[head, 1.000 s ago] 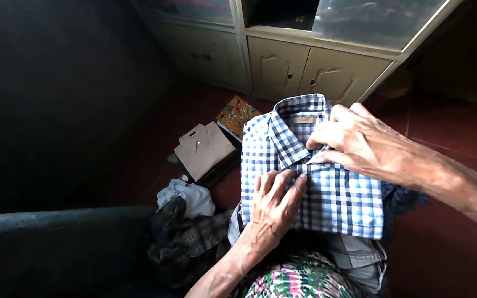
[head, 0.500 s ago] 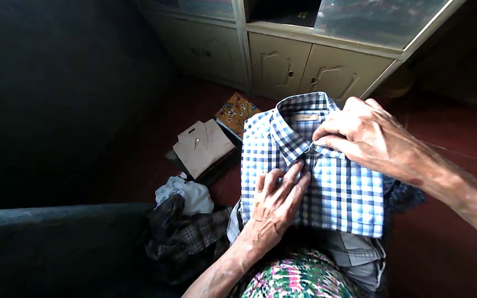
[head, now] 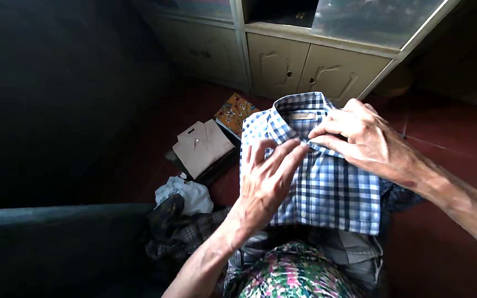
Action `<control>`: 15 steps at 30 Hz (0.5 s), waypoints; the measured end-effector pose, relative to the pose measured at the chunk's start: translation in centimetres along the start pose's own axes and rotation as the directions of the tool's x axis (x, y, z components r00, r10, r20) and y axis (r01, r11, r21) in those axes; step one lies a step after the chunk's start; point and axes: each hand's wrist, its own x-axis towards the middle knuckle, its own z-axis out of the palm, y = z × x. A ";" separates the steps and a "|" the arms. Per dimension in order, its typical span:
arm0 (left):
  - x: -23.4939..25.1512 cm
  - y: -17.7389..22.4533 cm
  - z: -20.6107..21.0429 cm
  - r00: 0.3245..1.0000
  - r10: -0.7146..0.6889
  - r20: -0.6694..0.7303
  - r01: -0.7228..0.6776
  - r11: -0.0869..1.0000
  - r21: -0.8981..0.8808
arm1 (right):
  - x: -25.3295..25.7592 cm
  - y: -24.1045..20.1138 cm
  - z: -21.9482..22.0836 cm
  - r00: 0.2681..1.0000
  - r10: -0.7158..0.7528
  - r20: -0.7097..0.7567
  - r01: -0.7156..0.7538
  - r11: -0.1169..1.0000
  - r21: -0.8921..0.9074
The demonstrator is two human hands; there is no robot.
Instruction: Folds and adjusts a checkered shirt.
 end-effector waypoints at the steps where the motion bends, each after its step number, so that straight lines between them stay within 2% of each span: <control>1: 1.4 -0.6 -0.2 0.997 0.033 0.068 -0.035 0.999 0.020 | 0.1 0.0 -0.1 1.000 -0.004 0.006 0.004 1.000 0.005; 4: 4.3 -2.1 0.2 0.952 0.147 0.268 -0.153 0.988 0.003 | 0.1 0.2 -0.2 1.000 -0.007 0.016 0.006 1.000 0.028; 6: 5.2 -2.8 0.7 0.927 0.192 0.321 -0.199 0.980 -0.011 | 0.0 0.4 -0.1 1.000 -0.013 0.015 0.012 0.999 0.037; 8: 5.5 -3.4 1.1 0.926 0.206 0.317 -0.206 0.978 -0.034 | -0.1 0.7 0.1 1.000 -0.024 0.017 0.023 0.998 0.055; 12: 5.8 -3.9 1.2 0.936 0.143 0.321 -0.128 0.989 -0.067 | -0.3 1.0 0.1 0.999 -0.037 0.001 0.036 0.995 0.091; 15: 5.7 -4.4 1.0 0.952 0.116 0.284 -0.071 0.984 -0.163 | -0.3 0.8 0.1 1.000 -0.017 -0.002 0.017 0.997 0.071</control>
